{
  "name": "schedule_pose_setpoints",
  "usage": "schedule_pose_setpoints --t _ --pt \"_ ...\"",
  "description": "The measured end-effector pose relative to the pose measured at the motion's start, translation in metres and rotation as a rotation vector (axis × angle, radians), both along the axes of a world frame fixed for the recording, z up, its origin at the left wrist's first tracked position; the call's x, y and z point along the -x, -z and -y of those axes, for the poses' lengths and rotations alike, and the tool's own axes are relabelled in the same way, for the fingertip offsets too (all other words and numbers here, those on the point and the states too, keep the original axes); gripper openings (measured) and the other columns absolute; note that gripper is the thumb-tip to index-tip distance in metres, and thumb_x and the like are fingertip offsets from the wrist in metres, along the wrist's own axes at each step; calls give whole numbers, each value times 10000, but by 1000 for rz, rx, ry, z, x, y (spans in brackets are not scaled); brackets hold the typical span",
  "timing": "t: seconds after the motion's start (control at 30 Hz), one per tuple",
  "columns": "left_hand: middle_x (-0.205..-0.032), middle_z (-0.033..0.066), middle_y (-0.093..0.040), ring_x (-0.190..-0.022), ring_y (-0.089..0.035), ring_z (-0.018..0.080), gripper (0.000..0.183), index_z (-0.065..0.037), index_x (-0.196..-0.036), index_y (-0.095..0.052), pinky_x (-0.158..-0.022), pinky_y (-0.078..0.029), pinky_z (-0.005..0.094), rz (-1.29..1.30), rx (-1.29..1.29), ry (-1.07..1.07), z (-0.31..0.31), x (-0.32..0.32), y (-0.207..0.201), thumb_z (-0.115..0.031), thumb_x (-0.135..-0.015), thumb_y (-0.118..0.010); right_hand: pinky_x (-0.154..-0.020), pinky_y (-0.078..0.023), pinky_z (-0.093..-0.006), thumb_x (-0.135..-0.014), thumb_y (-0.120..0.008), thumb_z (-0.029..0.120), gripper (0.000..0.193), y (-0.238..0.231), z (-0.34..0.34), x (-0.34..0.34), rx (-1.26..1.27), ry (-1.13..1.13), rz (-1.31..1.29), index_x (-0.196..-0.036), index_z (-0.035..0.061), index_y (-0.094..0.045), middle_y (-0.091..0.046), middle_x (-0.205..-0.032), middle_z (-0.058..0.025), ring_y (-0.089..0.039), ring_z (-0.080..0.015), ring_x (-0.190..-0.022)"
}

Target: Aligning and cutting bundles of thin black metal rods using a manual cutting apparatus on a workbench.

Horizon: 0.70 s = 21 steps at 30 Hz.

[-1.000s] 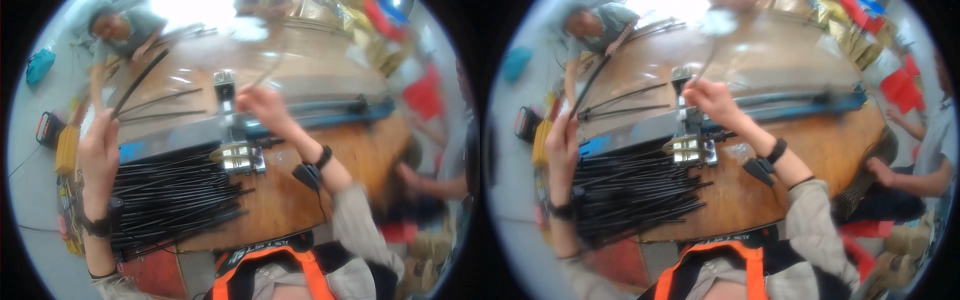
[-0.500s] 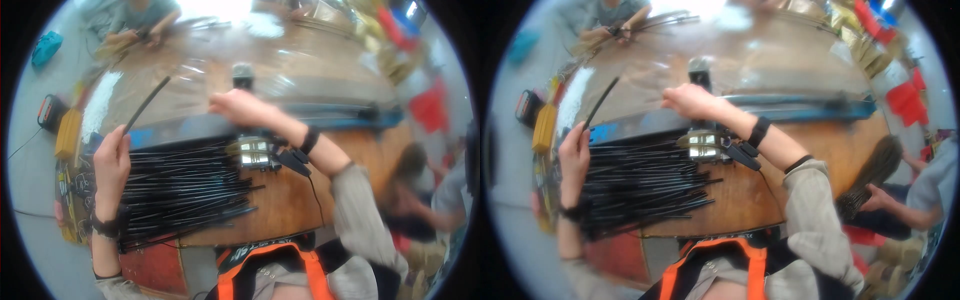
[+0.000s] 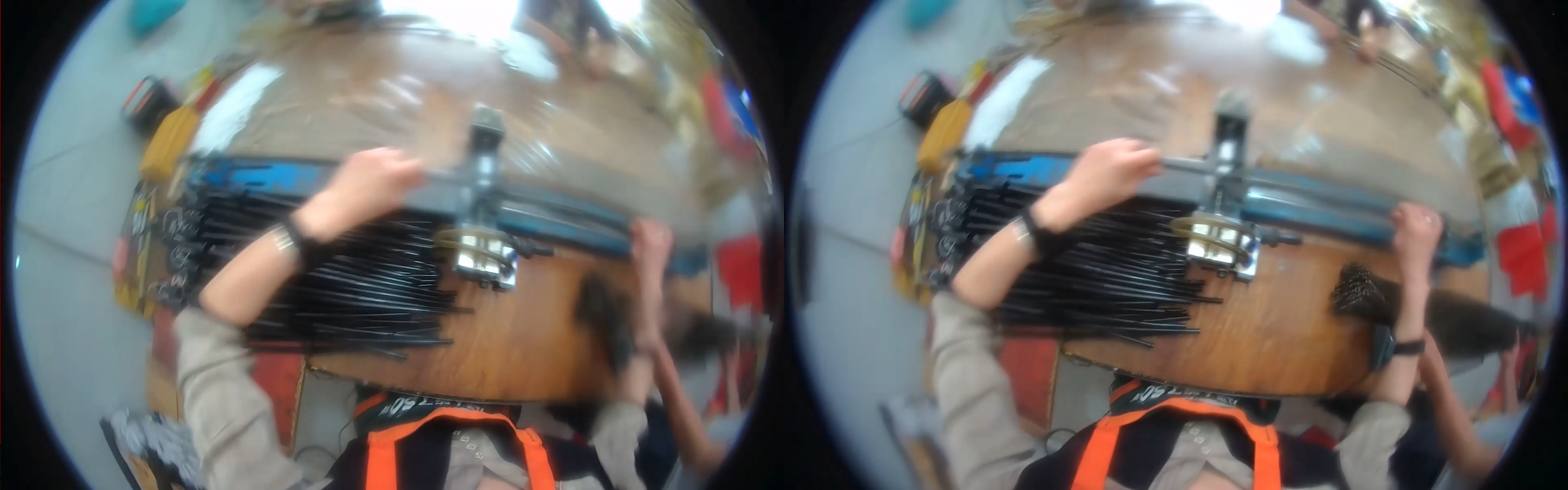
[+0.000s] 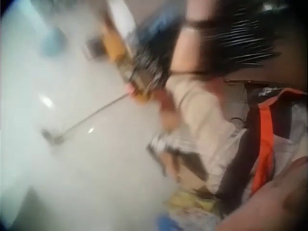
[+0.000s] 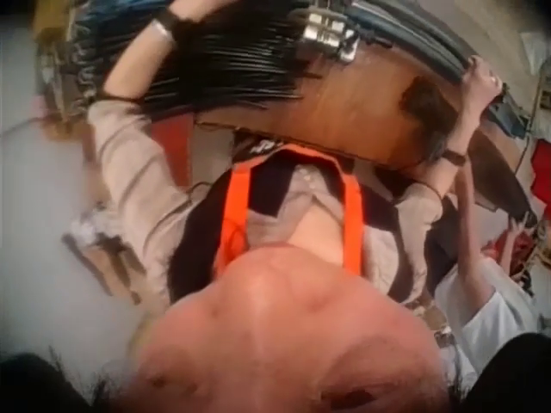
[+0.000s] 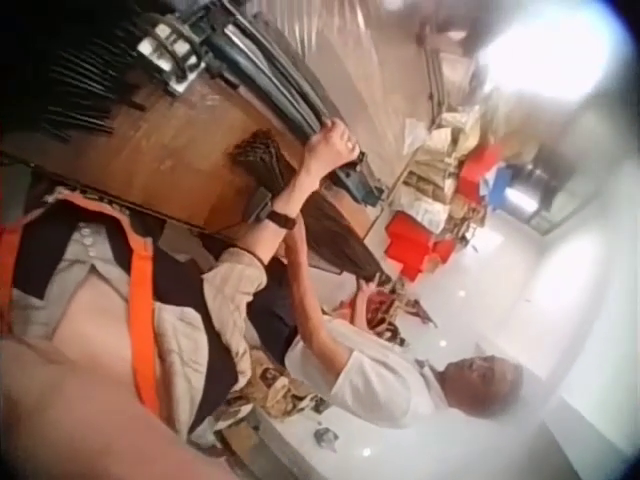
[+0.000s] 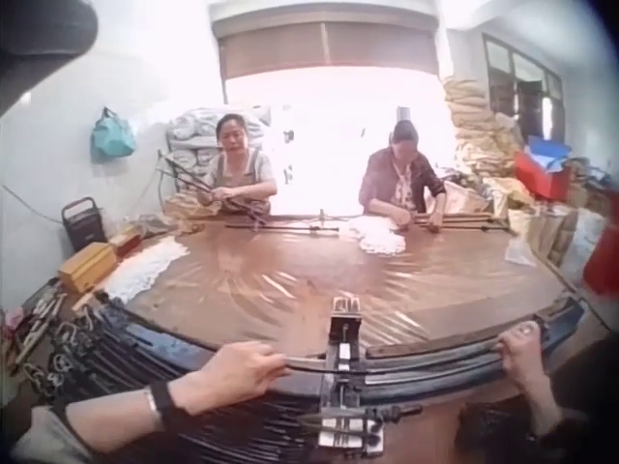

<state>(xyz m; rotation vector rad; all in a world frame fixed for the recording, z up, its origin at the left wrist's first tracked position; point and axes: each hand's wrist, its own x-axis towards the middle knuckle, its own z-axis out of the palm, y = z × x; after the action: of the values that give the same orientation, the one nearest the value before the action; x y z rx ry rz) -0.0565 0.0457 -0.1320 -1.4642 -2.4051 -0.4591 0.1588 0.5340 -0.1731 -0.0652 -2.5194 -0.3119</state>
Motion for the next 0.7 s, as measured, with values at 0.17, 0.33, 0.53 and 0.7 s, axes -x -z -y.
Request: schedule_pose_setpoints --t 0.17,0.33,0.53,0.7 --pt "-766 135 -612 -745 -629 358 162 -93 -855 -598 -647 -511 463 124 -48 23 -34 12 10 -237 -927 -615 -923 -422 -460 -882 -606 98 36 -14 7 -7 31 22 38 -904 72 -621 -650 -869 -121 -609 -327 -905" --pt "-774 145 -626 -756 -629 373 187 -85 -852 -591 -652 -503 475 213 19 -98 -41 3 10 -255 -925 -618 -851 -443 -456 -876 -612 61 21 5 -8 1 101 -11 66 -882 41 -610 -629 -854 -154 -593 -359 -860" --pt "-762 168 -639 -752 -629 388 244 -63 -818 -581 -661 -498 488 276 -153 -88 -45 3 24 -277 -931 -606 -786 -449 -452 -867 -612 39 41 11 -2 4 179 38 67 -901 18 -618 -622 -858 -182 -583 -383 -836" --pt "-744 175 -649 -738 -636 403 236 -64 -799 -591 -655 -496 501 258 -64 -162 -44 5 25 -258 -935 -595 -772 -450 -454 -867 -611 36 72 11 -1 4 150 56 87 -933 13 -631 -626 -861 -190 -588 -384 -844"
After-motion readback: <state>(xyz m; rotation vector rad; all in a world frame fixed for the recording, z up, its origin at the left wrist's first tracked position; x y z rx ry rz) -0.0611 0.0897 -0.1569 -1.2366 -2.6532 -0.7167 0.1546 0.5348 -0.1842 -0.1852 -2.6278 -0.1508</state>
